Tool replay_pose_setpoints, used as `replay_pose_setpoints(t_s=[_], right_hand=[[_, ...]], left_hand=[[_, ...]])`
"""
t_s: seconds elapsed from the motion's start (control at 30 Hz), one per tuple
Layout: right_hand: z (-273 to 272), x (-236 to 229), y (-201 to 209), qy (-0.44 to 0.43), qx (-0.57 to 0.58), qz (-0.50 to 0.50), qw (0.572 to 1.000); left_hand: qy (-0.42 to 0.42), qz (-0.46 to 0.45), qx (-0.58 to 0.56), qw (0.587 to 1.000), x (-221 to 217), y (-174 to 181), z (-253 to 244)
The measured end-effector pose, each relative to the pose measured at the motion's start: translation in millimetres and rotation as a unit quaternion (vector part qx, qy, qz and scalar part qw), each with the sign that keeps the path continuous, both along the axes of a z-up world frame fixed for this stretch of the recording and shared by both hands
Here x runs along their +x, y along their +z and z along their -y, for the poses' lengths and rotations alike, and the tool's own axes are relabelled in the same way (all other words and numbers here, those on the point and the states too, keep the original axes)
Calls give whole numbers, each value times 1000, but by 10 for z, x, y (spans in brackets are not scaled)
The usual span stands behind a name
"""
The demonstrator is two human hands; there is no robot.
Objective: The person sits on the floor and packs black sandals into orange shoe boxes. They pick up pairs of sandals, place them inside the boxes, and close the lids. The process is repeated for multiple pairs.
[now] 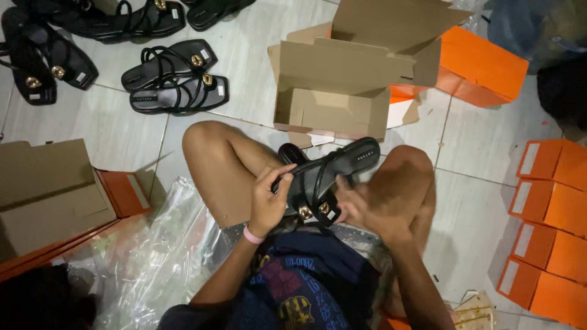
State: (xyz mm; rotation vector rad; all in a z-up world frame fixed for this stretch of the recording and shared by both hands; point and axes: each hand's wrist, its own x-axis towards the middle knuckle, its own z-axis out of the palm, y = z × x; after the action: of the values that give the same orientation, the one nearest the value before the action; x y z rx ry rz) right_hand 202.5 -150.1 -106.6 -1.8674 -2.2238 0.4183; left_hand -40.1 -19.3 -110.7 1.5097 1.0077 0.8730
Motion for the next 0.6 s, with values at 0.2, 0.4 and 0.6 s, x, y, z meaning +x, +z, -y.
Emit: replay_pose_setpoints(t_s=[0.2,0.4,0.6], right_hand=[[96,-12,156,-293,218,-115,924],[-391,-15,415,-343,99,-152,922],[-386,-43,-77,-372,109,-306,870]], left_hand=[[-34,37,-24,998,-20,-110,-36],[-151,-14,42,987,-5,42,-45],[-216,-139,117,959,130,120,-71]])
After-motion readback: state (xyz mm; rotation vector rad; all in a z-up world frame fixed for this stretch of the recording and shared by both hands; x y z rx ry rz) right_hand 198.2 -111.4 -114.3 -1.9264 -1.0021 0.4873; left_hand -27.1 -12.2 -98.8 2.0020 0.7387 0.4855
